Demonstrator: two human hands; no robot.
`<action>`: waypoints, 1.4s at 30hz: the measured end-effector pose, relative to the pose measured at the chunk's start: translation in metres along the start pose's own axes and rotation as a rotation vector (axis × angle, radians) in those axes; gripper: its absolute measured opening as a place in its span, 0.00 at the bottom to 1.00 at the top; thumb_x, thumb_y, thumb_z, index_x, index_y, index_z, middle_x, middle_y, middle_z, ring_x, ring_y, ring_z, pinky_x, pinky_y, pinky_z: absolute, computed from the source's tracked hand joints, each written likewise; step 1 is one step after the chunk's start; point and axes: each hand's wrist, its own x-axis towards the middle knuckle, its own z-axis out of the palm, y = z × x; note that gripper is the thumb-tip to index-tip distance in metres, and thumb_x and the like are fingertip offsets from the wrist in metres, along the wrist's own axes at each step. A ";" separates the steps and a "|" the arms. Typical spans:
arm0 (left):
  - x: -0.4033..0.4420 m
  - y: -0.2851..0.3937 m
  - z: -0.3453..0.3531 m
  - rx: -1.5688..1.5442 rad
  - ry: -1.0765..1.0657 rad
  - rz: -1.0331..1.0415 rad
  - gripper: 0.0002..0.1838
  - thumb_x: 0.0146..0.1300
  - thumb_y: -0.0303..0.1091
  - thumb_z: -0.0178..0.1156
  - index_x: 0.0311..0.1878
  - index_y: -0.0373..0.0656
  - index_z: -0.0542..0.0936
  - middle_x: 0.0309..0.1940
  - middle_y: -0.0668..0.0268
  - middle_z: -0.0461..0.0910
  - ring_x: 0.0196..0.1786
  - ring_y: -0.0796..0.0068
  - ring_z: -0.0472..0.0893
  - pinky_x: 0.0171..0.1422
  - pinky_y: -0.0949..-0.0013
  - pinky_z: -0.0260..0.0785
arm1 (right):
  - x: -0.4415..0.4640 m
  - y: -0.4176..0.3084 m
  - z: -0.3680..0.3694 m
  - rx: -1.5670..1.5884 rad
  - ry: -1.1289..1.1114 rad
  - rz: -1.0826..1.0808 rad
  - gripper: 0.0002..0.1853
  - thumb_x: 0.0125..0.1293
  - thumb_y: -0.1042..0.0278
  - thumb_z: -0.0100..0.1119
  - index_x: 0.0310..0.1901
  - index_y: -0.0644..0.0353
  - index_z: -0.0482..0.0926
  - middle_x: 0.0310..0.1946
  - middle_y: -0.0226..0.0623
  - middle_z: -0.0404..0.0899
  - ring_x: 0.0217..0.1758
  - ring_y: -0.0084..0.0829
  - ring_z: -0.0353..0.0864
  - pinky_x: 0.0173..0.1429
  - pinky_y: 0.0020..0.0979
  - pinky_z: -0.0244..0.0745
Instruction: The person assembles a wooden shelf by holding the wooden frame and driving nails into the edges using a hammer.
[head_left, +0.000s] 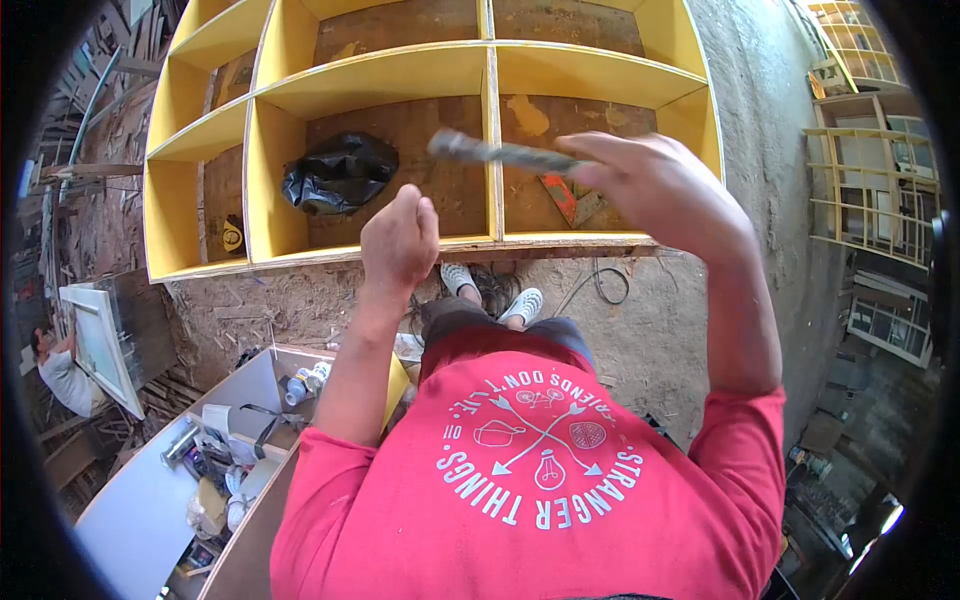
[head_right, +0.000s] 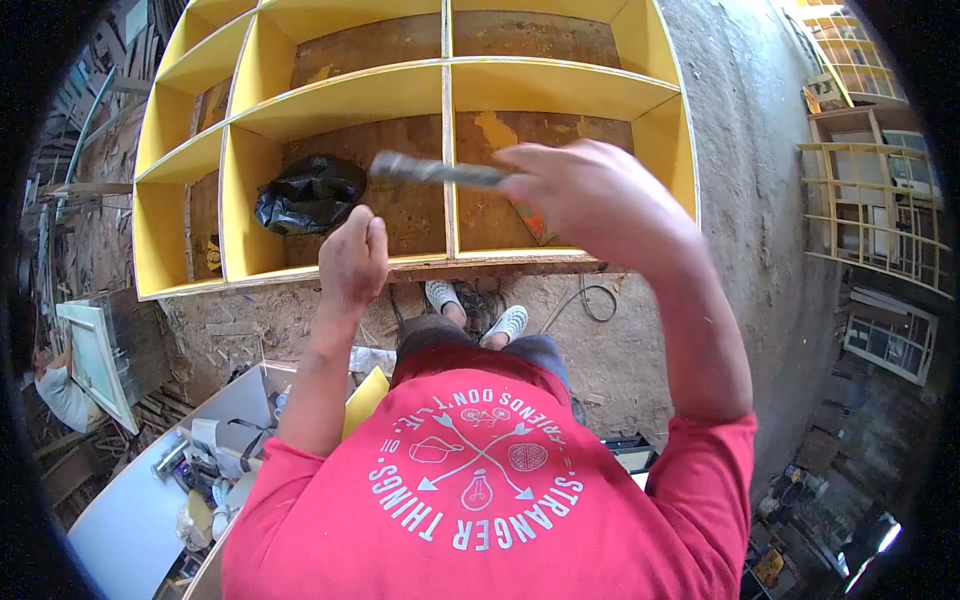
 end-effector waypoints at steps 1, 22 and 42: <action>-0.008 -0.007 0.003 -0.030 0.116 0.051 0.14 0.79 0.34 0.50 0.35 0.37 0.73 0.26 0.49 0.77 0.32 0.36 0.80 0.37 0.50 0.71 | 0.019 -0.024 0.001 -0.121 -0.111 -0.014 0.21 0.74 0.55 0.65 0.62 0.57 0.87 0.52 0.49 0.90 0.56 0.54 0.89 0.61 0.45 0.83; -0.009 -0.035 0.010 -0.059 0.274 0.319 0.12 0.68 0.28 0.60 0.29 0.43 0.69 0.23 0.58 0.67 0.25 0.53 0.72 0.32 0.52 0.64 | 0.167 -0.081 0.136 -0.698 -0.680 -0.062 0.12 0.72 0.62 0.64 0.46 0.53 0.95 0.47 0.37 0.94 0.53 0.37 0.94 0.51 0.41 0.89; 0.011 0.000 0.015 0.047 -0.067 0.021 0.09 0.76 0.35 0.62 0.38 0.43 0.82 0.30 0.59 0.84 0.33 0.54 0.84 0.39 0.53 0.74 | -0.085 0.060 0.018 -0.337 0.122 0.438 0.15 0.68 0.63 0.74 0.52 0.62 0.87 0.36 0.41 0.83 0.39 0.35 0.85 0.43 0.39 0.76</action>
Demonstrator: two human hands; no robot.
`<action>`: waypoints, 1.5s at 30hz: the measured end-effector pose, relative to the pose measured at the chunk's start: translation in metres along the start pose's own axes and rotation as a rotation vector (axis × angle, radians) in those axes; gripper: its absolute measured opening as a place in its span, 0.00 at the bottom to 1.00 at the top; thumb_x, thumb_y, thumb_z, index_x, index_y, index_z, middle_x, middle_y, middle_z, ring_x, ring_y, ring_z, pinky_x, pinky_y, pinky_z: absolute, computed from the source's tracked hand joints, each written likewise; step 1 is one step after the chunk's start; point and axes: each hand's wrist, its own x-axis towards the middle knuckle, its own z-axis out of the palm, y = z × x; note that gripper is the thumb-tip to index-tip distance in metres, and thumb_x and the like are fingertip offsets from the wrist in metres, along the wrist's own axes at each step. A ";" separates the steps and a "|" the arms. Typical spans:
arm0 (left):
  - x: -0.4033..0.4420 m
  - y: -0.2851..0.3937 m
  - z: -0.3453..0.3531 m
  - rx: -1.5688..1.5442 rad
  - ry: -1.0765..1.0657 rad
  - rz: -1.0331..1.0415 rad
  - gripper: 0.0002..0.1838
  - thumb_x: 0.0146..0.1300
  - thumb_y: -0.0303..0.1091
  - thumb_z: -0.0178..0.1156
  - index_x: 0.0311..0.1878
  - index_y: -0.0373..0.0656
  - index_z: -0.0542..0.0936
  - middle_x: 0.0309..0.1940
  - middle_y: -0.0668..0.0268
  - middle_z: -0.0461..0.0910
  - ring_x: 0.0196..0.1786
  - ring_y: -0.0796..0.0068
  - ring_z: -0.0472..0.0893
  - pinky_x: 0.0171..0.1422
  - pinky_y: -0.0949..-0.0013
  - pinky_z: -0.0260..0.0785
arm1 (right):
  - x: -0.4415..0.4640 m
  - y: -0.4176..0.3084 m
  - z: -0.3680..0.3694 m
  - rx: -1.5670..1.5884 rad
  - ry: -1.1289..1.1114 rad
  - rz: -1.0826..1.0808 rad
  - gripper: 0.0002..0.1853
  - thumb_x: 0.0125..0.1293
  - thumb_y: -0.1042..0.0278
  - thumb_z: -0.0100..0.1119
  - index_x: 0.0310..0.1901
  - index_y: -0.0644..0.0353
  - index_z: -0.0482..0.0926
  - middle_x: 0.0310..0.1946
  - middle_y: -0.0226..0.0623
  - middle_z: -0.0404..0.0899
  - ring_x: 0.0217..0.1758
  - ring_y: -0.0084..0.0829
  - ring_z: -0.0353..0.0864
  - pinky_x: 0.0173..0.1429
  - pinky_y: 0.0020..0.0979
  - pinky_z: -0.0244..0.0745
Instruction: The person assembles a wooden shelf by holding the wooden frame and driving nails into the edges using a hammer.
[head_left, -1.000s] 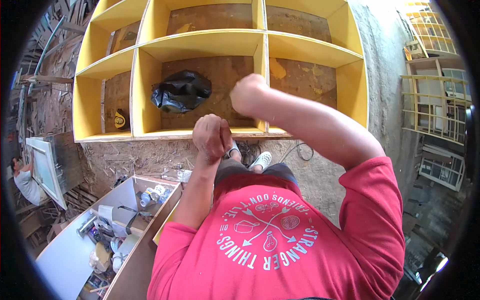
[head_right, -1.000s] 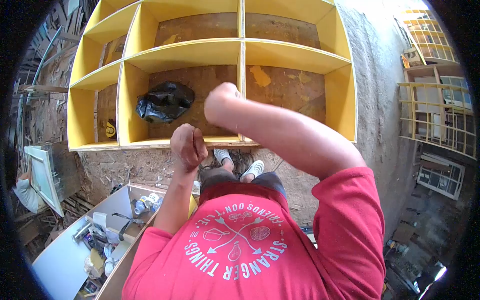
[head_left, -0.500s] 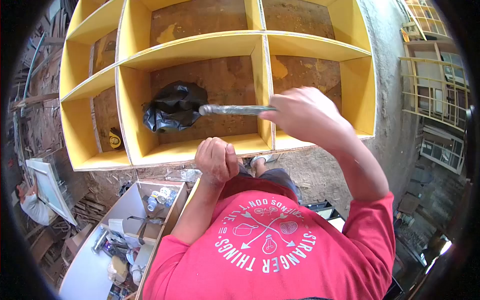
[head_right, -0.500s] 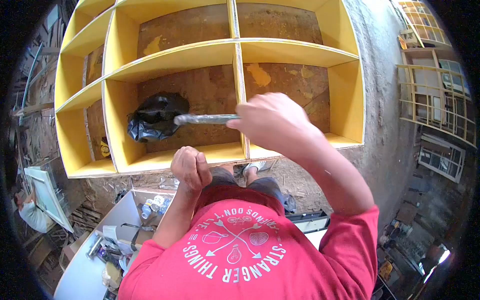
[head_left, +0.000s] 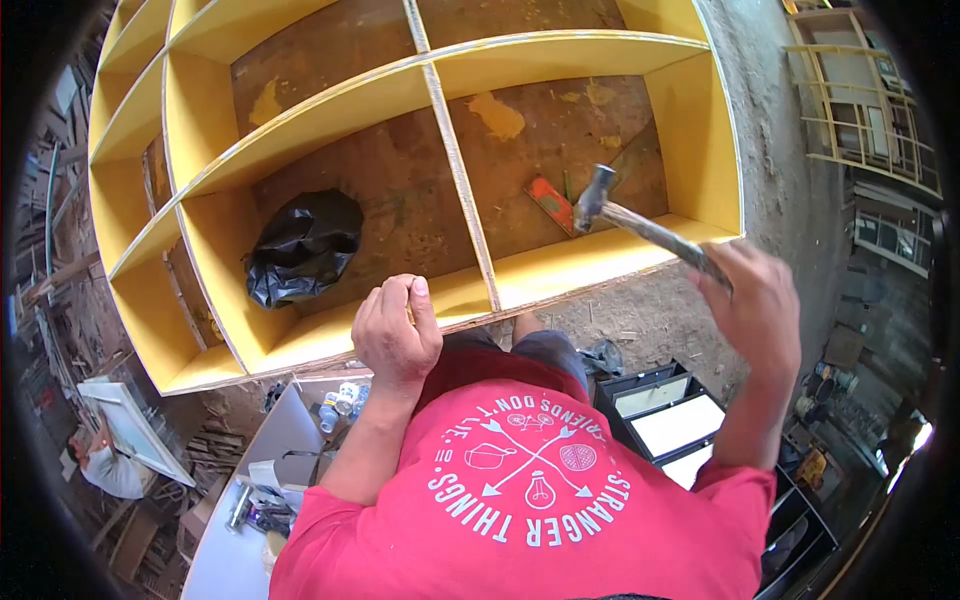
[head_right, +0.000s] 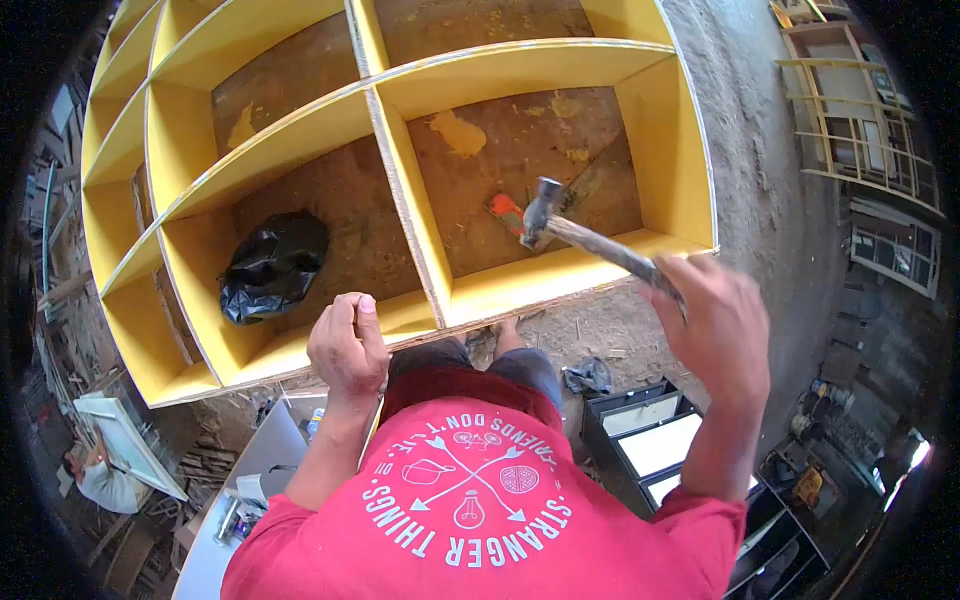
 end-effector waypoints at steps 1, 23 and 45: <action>0.002 0.002 -0.002 0.019 -0.036 -0.012 0.09 0.76 0.35 0.62 0.38 0.43 0.82 0.30 0.59 0.84 0.33 0.54 0.84 0.40 0.53 0.74 | 0.020 -0.008 -0.010 -0.099 -0.046 -0.015 0.13 0.68 0.63 0.72 0.50 0.60 0.89 0.37 0.42 0.85 0.43 0.36 0.87 0.45 0.39 0.78; 0.006 -0.002 -0.005 0.029 -0.038 -0.055 0.09 0.77 0.36 0.59 0.39 0.44 0.81 0.29 0.57 0.83 0.34 0.50 0.83 0.41 0.49 0.73 | 0.140 -0.127 0.038 -0.451 -0.553 -0.481 0.06 0.67 0.69 0.67 0.37 0.54 0.94 0.39 0.36 0.94 0.45 0.36 0.95 0.46 0.38 0.88; -0.006 -0.012 0.009 0.048 0.224 0.190 0.08 0.68 0.28 0.61 0.31 0.43 0.75 0.22 0.61 0.70 0.24 0.55 0.72 0.31 0.55 0.60 | 0.191 -0.272 0.065 -0.518 -0.812 -0.592 0.11 0.59 0.61 0.78 0.44 0.49 0.95 0.34 0.25 0.91 0.35 0.24 0.91 0.28 0.35 0.86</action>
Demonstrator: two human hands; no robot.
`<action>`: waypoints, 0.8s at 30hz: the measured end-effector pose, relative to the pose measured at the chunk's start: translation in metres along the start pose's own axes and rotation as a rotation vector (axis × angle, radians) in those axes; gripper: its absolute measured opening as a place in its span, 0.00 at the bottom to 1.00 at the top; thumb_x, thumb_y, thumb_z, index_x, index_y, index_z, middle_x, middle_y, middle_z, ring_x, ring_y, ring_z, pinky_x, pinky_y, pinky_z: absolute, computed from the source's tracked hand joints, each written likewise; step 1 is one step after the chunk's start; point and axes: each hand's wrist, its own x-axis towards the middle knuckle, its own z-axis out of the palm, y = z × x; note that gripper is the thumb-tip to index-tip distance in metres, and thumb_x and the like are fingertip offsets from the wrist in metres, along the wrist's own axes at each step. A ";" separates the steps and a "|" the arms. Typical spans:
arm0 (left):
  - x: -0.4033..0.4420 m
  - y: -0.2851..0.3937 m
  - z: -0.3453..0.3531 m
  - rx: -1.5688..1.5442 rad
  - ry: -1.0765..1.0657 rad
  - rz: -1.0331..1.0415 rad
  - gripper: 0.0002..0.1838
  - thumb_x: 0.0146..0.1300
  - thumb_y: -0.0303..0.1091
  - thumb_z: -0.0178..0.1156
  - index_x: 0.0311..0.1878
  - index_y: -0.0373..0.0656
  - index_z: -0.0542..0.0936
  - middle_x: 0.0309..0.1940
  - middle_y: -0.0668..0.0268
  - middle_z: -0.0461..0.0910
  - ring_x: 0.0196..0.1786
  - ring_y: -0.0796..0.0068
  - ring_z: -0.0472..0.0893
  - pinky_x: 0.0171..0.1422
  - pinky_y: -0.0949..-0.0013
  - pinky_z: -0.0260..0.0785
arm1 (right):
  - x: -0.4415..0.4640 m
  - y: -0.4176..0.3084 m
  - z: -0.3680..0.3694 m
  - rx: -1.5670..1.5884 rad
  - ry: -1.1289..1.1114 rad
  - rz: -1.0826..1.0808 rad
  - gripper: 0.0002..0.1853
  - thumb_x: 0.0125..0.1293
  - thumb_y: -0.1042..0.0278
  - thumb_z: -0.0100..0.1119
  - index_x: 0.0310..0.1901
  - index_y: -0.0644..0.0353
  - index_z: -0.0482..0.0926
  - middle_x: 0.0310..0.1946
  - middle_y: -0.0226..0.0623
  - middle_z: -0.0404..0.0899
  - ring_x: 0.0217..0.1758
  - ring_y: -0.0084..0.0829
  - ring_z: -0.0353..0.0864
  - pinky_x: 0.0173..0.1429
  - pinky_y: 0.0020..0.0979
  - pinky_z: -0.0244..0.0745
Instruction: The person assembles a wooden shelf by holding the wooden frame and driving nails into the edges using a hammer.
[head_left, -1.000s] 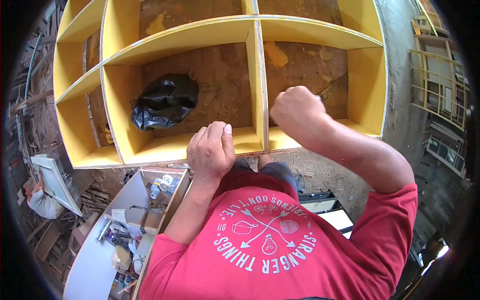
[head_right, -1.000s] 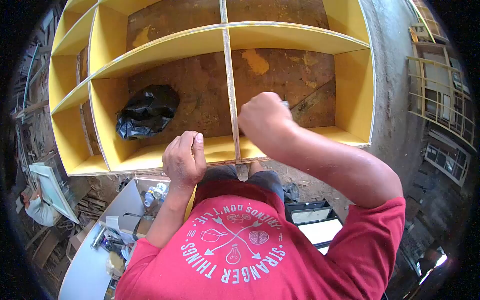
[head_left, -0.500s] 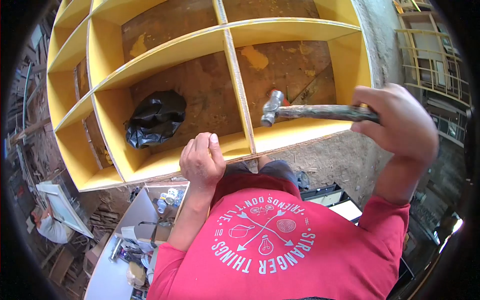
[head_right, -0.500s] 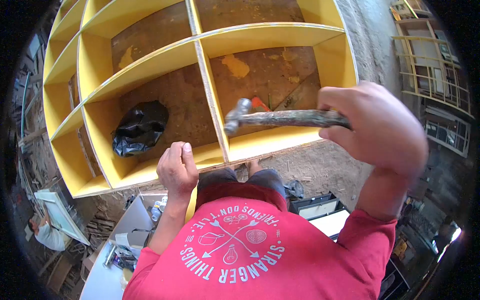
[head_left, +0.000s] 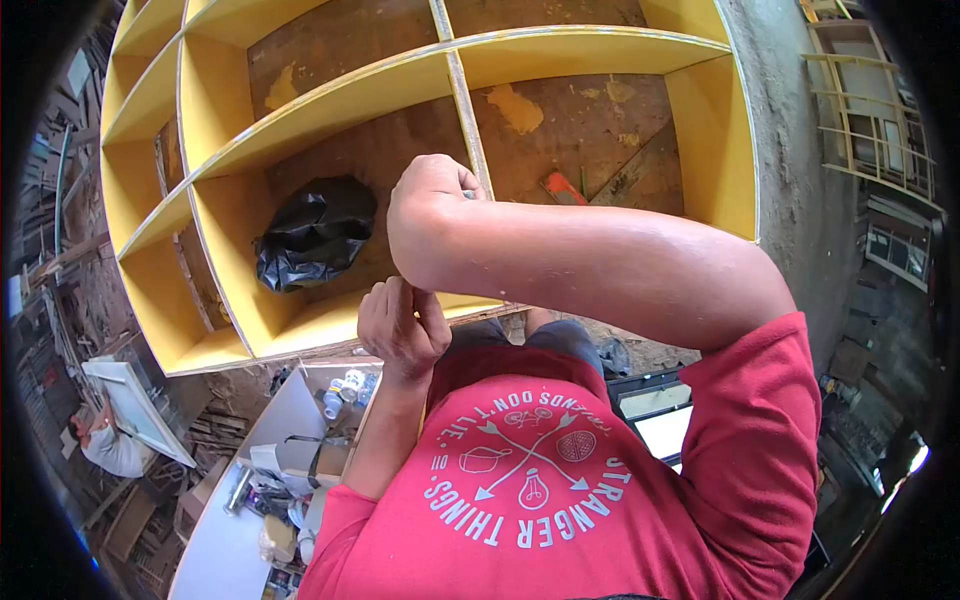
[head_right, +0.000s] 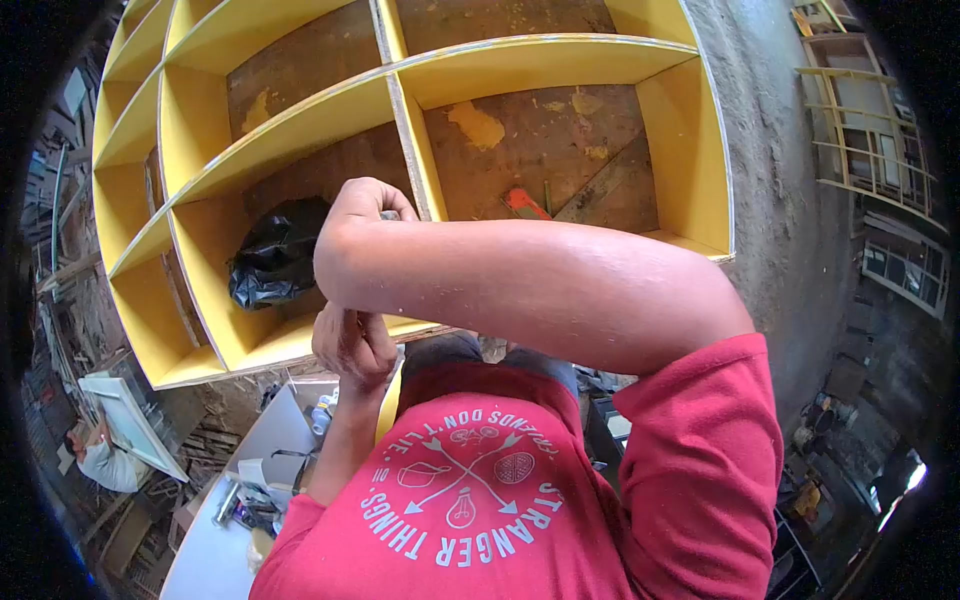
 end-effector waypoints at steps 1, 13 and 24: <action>0.000 -0.001 0.001 -0.001 -0.001 -0.010 0.08 0.68 0.28 0.61 0.31 0.43 0.75 0.22 0.61 0.70 0.24 0.55 0.73 0.31 0.55 0.61 | 0.015 -0.005 0.001 -0.030 -0.039 0.001 0.11 0.59 0.60 0.79 0.44 0.49 0.95 0.34 0.24 0.91 0.33 0.25 0.90 0.27 0.34 0.85; 0.002 0.001 -0.001 0.025 -0.041 -0.056 0.09 0.69 0.30 0.62 0.31 0.44 0.76 0.22 0.61 0.72 0.25 0.55 0.74 0.32 0.55 0.62 | 0.006 0.005 0.002 0.045 0.060 -0.059 0.10 0.64 0.61 0.74 0.45 0.51 0.95 0.36 0.28 0.93 0.37 0.31 0.93 0.30 0.35 0.86; 0.002 0.005 -0.005 -0.005 -0.004 -0.068 0.10 0.75 0.32 0.59 0.35 0.42 0.79 0.27 0.59 0.79 0.29 0.54 0.79 0.36 0.53 0.68 | -0.167 0.079 0.119 0.723 0.925 0.031 0.15 0.68 0.65 0.72 0.47 0.62 0.76 0.30 0.49 0.83 0.37 0.57 0.86 0.40 0.52 0.77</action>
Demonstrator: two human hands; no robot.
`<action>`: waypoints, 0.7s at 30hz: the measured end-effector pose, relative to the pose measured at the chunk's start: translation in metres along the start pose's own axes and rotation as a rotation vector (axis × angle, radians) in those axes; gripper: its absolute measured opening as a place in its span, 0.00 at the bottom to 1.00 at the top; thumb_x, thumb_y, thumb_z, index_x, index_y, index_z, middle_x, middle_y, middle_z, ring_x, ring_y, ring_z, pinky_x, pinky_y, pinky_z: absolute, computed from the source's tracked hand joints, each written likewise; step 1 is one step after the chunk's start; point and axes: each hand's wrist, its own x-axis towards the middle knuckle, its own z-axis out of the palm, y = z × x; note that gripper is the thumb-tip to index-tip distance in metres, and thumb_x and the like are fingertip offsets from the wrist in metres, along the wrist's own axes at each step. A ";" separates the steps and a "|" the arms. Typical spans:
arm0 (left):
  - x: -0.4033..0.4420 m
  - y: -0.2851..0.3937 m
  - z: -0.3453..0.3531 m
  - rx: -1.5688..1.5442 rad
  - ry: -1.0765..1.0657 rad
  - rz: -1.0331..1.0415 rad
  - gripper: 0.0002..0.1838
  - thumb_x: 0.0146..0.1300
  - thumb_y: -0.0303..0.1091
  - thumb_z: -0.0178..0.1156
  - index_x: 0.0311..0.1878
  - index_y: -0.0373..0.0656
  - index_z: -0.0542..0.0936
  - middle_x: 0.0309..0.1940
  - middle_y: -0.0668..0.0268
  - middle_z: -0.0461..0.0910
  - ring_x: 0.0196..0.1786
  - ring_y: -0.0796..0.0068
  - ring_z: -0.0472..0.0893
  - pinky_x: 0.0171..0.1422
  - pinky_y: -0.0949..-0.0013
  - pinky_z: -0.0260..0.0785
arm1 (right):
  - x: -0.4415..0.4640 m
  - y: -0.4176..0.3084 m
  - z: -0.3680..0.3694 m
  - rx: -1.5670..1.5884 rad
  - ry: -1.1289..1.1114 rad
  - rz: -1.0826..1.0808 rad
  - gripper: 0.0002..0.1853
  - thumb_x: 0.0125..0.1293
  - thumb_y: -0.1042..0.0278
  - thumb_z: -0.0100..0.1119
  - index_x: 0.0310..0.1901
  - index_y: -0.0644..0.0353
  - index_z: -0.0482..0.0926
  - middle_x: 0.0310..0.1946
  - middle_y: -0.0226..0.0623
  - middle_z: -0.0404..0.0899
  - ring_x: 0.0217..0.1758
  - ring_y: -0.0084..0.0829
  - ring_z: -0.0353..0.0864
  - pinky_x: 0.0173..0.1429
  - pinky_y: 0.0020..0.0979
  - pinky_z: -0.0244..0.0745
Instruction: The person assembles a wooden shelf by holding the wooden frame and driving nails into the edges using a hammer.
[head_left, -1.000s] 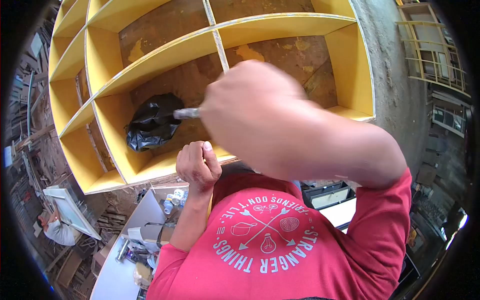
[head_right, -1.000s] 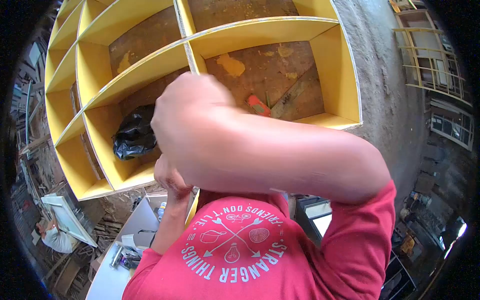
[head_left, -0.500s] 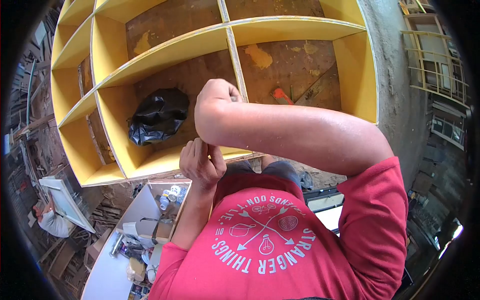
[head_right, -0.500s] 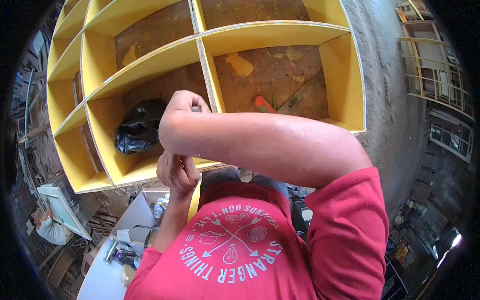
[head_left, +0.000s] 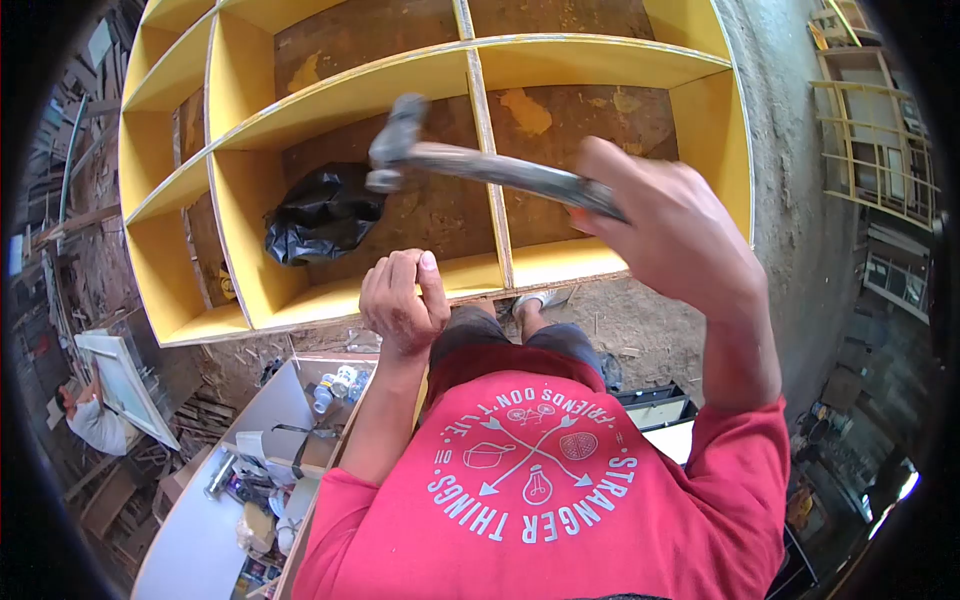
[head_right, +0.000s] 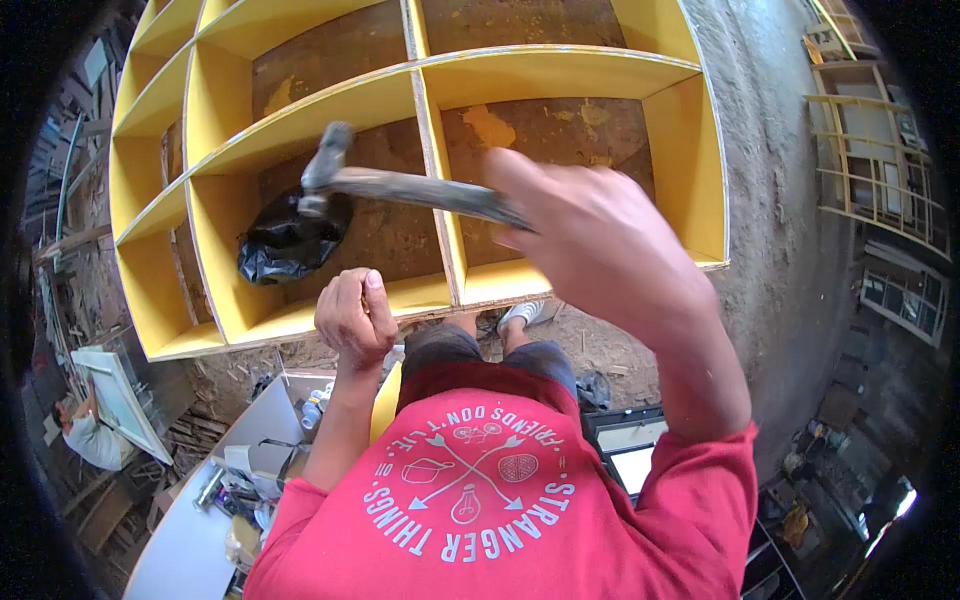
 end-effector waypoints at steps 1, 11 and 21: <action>0.000 0.000 0.000 -0.023 0.014 0.008 0.09 0.75 0.32 0.58 0.35 0.41 0.80 0.28 0.58 0.79 0.30 0.52 0.79 0.37 0.52 0.69 | -0.027 0.005 -0.006 0.036 0.014 0.058 0.16 0.66 0.64 0.74 0.48 0.61 0.77 0.28 0.49 0.82 0.35 0.56 0.86 0.39 0.51 0.77; -0.015 0.008 -0.029 -0.459 0.076 -0.100 0.16 0.67 0.22 0.74 0.57 0.42 0.91 0.38 0.69 0.81 0.40 0.76 0.84 0.43 0.70 0.77 | -0.148 0.044 0.065 -0.186 -0.563 0.240 0.17 0.67 0.47 0.70 0.56 0.37 0.91 0.35 0.42 0.90 0.41 0.51 0.91 0.47 0.49 0.85; -0.132 0.018 0.044 -0.911 -0.428 -0.954 0.11 0.70 0.26 0.72 0.53 0.32 0.88 0.40 0.62 0.91 0.36 0.76 0.87 0.42 0.72 0.81 | -0.110 0.120 0.178 -0.142 -0.436 0.144 0.19 0.74 0.49 0.67 0.61 0.44 0.88 0.50 0.45 0.90 0.54 0.52 0.88 0.59 0.50 0.82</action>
